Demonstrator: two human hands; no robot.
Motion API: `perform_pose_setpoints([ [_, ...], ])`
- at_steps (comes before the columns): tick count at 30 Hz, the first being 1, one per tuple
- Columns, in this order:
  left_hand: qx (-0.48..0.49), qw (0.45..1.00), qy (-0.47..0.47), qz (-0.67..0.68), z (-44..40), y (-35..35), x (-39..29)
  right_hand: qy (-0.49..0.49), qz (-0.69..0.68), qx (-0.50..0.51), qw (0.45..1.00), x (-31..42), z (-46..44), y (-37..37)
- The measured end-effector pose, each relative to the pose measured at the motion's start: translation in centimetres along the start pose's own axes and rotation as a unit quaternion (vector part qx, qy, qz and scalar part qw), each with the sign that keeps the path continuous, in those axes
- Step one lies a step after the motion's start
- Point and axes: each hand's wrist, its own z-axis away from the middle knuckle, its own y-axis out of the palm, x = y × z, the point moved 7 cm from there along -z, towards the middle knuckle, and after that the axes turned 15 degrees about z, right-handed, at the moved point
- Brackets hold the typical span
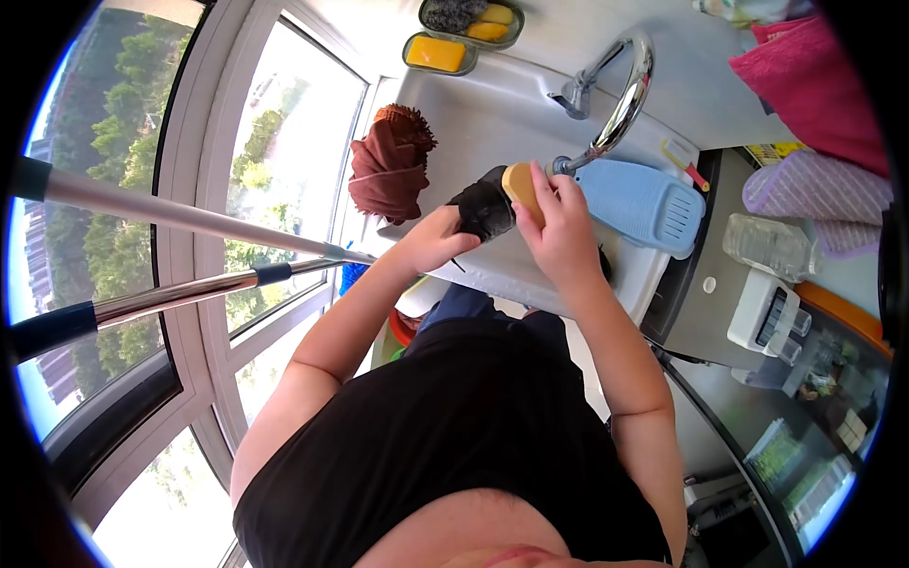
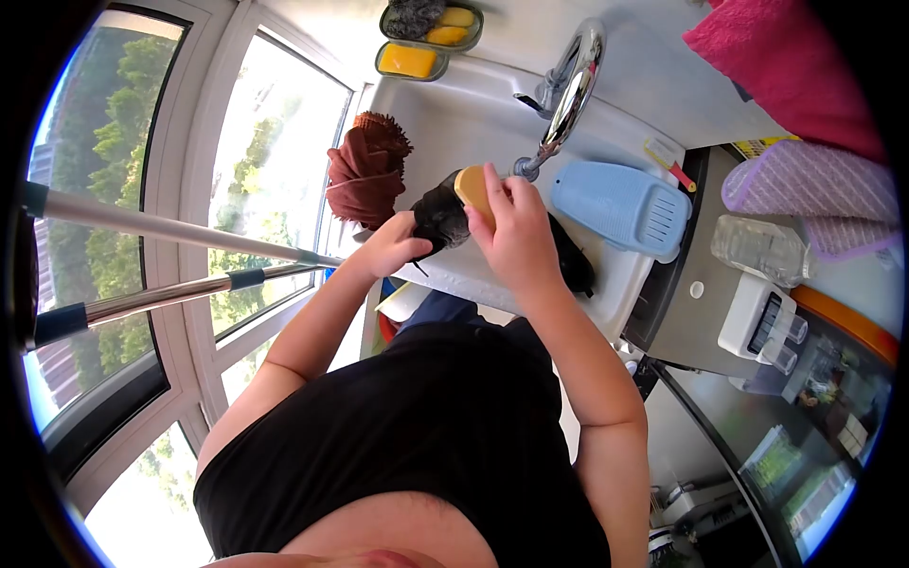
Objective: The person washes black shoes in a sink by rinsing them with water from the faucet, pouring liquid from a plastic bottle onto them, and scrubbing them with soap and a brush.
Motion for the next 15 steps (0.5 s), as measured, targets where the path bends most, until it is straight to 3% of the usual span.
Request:
perform_pose_setpoints([
  [1, -0.026, 0.989, 0.137, -0.041, 0.0, 0.8, -2.6, 0.002, -0.017, 0.013, 1.0, 0.0, 0.0, -0.4],
  [2, -0.027, 0.989, 0.137, -0.039, 0.1, 1.3, -2.5, 0.002, -0.017, 0.015, 1.0, 0.6, 0.1, -1.1],
  [4, -0.054, 0.979, 0.094, -0.174, 0.0, 1.7, -1.9, -0.099, -0.075, 0.133, 0.983, 3.3, 0.6, -1.2],
  [5, -0.111, 0.976, 0.135, -0.127, -0.2, 1.6, -2.1, -0.113, -0.055, 0.108, 0.986, 3.1, 0.0, -2.1],
  [6, -0.11, 0.977, 0.135, -0.126, -0.4, 1.9, -2.4, -0.111, -0.054, 0.109, 0.986, 2.2, -0.4, -1.9],
  [8, -0.122, 0.981, 0.101, -0.11, -0.7, 2.0, -2.9, -0.027, -0.044, 0.156, 0.986, -0.6, -1.2, -1.0],
  [10, -0.103, 0.985, 0.075, -0.115, -1.2, 2.3, -2.7, -0.032, -0.036, 0.174, 0.984, 0.1, -0.7, -1.1],
  [12, -0.134, 0.979, -0.026, -0.154, -1.1, 1.9, -1.4, -0.101, -0.072, 0.135, 0.983, 1.5, 0.4, -0.7],
  [15, -0.086, 0.992, -0.037, -0.082, -1.8, 2.0, 0.6, -0.017, -0.094, 0.18, 0.979, -1.7, 0.7, 1.6],
])
